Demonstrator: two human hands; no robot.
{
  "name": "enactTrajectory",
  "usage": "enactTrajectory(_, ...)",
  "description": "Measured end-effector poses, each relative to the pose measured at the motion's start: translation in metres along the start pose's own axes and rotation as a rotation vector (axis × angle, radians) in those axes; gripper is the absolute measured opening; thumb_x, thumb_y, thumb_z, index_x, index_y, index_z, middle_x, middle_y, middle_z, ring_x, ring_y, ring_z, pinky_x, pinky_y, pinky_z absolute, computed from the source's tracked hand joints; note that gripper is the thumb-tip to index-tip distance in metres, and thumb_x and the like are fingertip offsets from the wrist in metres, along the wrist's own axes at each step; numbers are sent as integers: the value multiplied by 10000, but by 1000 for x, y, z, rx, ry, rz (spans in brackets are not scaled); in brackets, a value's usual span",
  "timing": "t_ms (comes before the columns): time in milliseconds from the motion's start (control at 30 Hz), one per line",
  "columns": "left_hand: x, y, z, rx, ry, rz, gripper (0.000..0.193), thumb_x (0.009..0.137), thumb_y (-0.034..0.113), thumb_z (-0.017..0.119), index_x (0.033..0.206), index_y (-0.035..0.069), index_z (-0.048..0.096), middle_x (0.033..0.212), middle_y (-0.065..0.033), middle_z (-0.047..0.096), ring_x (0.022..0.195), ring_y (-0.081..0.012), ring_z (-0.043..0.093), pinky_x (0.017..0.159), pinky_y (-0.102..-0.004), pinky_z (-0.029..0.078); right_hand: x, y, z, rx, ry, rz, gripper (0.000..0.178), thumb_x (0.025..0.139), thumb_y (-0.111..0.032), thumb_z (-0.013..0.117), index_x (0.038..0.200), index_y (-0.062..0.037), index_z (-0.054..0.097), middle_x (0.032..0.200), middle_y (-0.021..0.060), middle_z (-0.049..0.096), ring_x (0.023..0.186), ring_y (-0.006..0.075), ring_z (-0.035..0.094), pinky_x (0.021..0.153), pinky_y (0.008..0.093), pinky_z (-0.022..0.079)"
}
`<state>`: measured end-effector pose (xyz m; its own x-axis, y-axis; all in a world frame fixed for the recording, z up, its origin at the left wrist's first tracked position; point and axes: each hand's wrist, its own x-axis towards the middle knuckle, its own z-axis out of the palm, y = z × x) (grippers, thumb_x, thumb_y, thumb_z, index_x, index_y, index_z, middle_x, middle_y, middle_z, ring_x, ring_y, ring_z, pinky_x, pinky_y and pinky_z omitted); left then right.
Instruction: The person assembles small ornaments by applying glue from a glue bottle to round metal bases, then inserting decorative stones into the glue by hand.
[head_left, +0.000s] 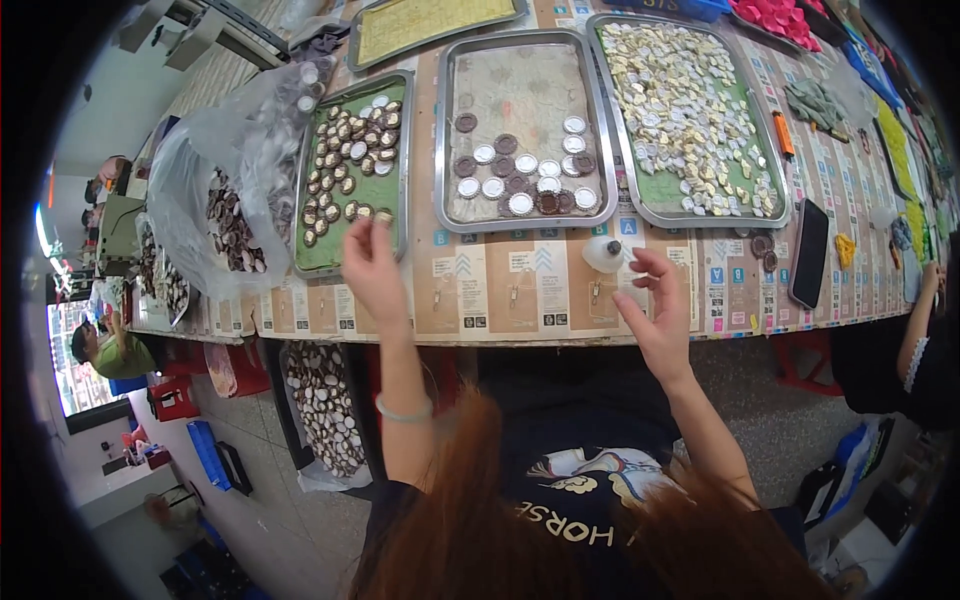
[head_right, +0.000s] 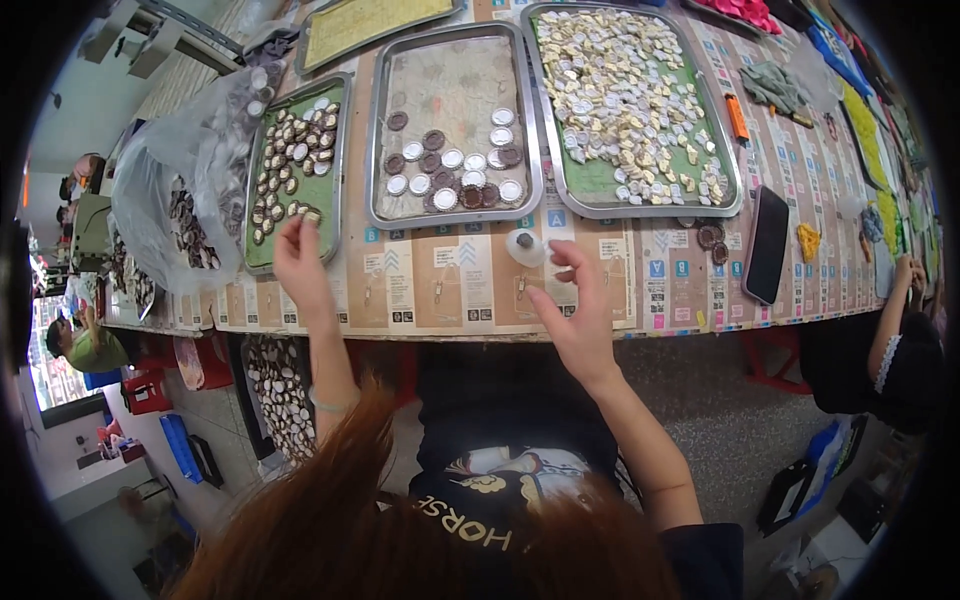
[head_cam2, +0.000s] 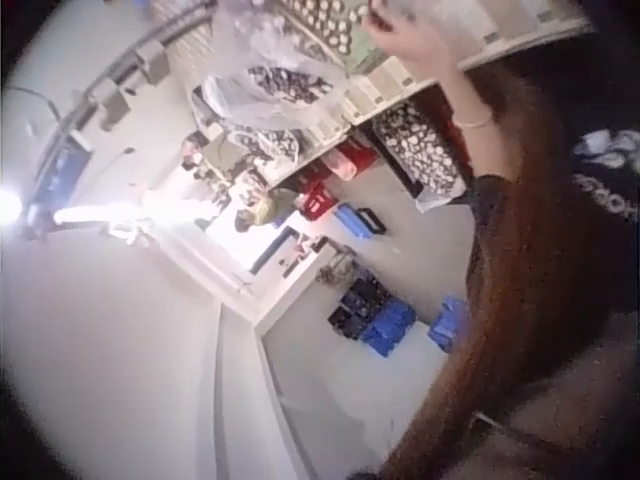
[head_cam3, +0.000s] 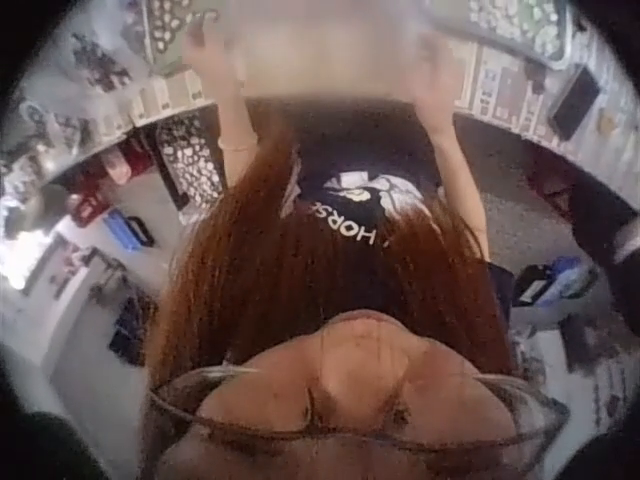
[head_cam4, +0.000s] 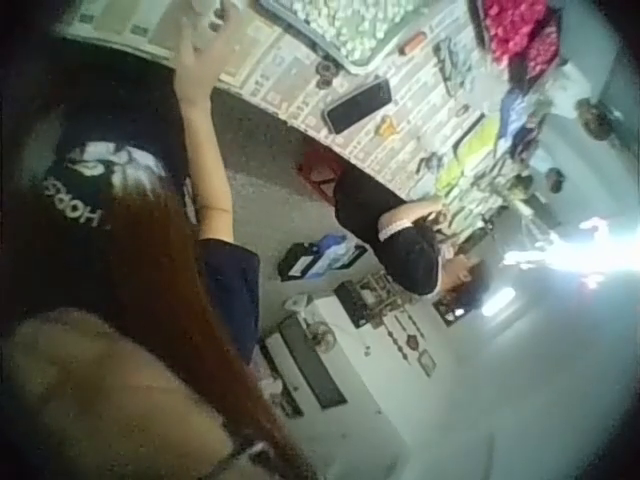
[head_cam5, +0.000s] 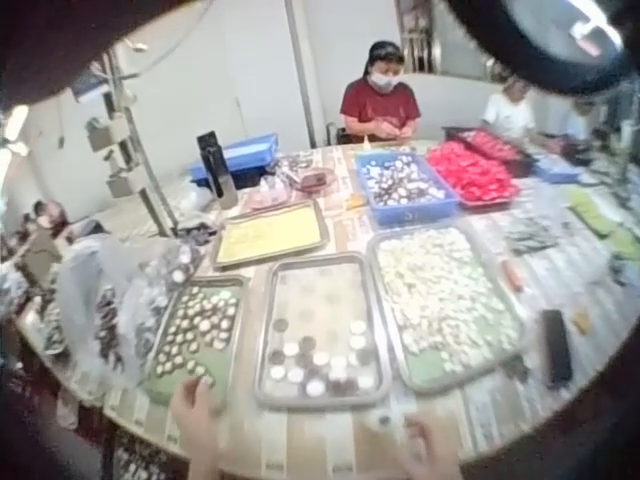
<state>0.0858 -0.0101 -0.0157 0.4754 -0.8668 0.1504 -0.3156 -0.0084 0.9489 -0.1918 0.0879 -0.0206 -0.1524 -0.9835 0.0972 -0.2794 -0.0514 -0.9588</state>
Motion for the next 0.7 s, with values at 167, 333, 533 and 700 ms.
enactTrajectory(167, 28, 1, 10, 416, -2, 256, 303, 749, 127, 567, 1023, 4, 521, 967, -133, 517, 882, -243, 494, 804, -337, 380, 24, 11, 14, -144, 52, -78, 473, 677, -83, 648, 1102, -15, 452, 1074, 126, 465, 977, 240, 461, 820, 327, 380)
enactTrajectory(333, -17, 9, 85, 366, -542, 394, 213, 734, 136, 571, 934, 64, 586, 964, -98, 530, 883, -271, 479, 774, -370, 380, 27, 17, 19, -82, -33, 18, 332, 695, -81, 636, 997, 5, 527, 996, 124, 508, 917, 231, 499, 795, 292, 392)
enactTrajectory(533, -40, 29, 107, 436, -398, 556, 135, 715, 115, 589, 828, 49, 555, 823, -106, 557, 786, -289, 510, 727, -391, 391, 13, 11, 12, 300, -39, 126, 316, 763, -68, 582, 1053, 12, 485, 953, 80, 548, 886, 145, 518, 784, 248, 398)
enactTrajectory(700, -81, 50, 93, -112, -687, 29, 138, 763, 103, 569, 866, 38, 506, 887, -86, 570, 771, -227, 557, 688, -330, 433, 15, -28, 4, 647, -93, 282, 286, 824, -96, 500, 1082, 21, 458, 1004, 93, 547, 871, 124, 535, 790, 243, 407)
